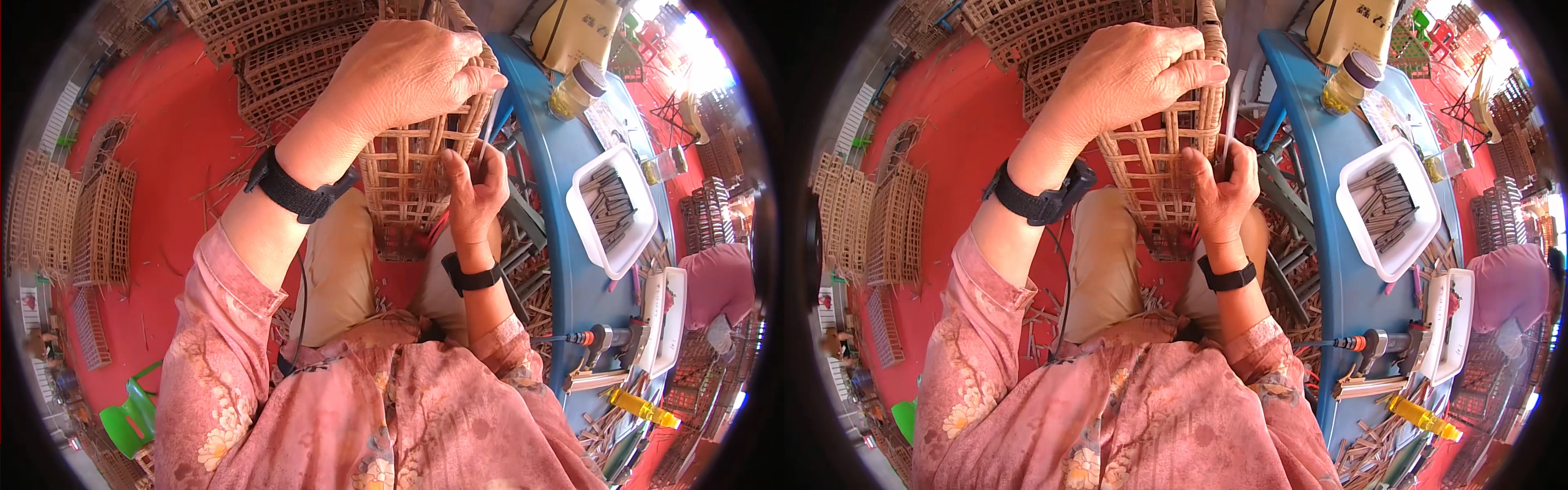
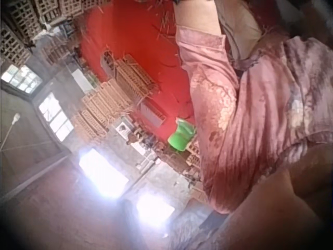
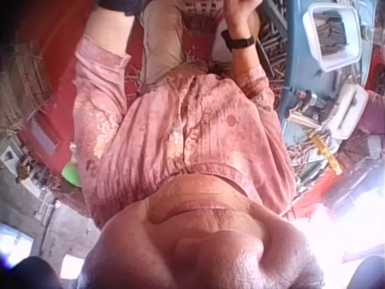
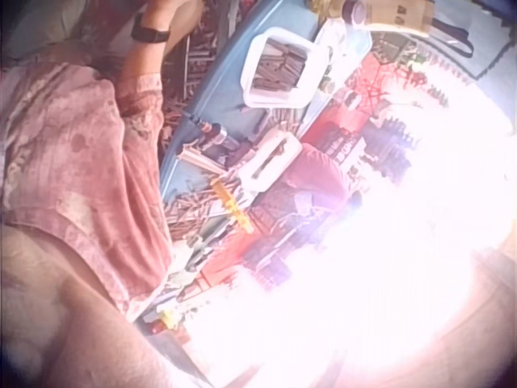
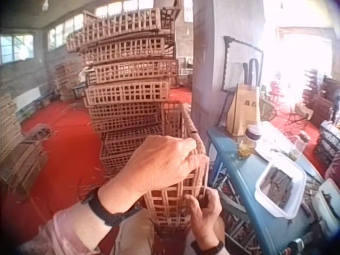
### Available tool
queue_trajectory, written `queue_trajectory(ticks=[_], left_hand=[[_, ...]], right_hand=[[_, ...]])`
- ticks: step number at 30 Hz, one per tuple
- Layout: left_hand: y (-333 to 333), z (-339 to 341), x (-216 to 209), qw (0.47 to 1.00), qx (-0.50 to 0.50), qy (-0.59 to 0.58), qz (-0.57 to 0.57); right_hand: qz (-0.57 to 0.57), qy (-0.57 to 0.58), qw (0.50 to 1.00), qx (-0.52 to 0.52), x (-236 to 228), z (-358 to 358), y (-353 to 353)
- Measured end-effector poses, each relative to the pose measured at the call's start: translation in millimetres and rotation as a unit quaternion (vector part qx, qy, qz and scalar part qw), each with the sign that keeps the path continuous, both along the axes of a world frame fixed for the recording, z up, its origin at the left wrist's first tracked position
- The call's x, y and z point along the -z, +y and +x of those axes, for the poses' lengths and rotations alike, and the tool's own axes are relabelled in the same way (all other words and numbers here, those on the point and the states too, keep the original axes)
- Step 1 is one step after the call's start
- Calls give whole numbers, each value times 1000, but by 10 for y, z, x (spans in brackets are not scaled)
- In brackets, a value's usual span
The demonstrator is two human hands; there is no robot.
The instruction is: The recorder is weaving bamboo or rattan strips into a furniture frame and using a staple gun and scissors for assembly.
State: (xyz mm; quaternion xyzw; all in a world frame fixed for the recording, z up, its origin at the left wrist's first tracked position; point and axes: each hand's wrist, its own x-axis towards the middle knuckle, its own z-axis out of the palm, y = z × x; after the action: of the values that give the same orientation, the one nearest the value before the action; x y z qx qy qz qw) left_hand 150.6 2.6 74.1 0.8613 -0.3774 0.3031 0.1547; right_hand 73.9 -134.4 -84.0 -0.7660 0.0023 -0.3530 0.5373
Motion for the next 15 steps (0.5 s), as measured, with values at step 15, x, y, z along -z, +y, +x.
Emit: queue_trajectory(ticks=[15], left_hand=[[19, -178, 47, 998, 21, 57, -19]], right_hand=[[20, -12, 1000, -11, 122, -56, -20]])
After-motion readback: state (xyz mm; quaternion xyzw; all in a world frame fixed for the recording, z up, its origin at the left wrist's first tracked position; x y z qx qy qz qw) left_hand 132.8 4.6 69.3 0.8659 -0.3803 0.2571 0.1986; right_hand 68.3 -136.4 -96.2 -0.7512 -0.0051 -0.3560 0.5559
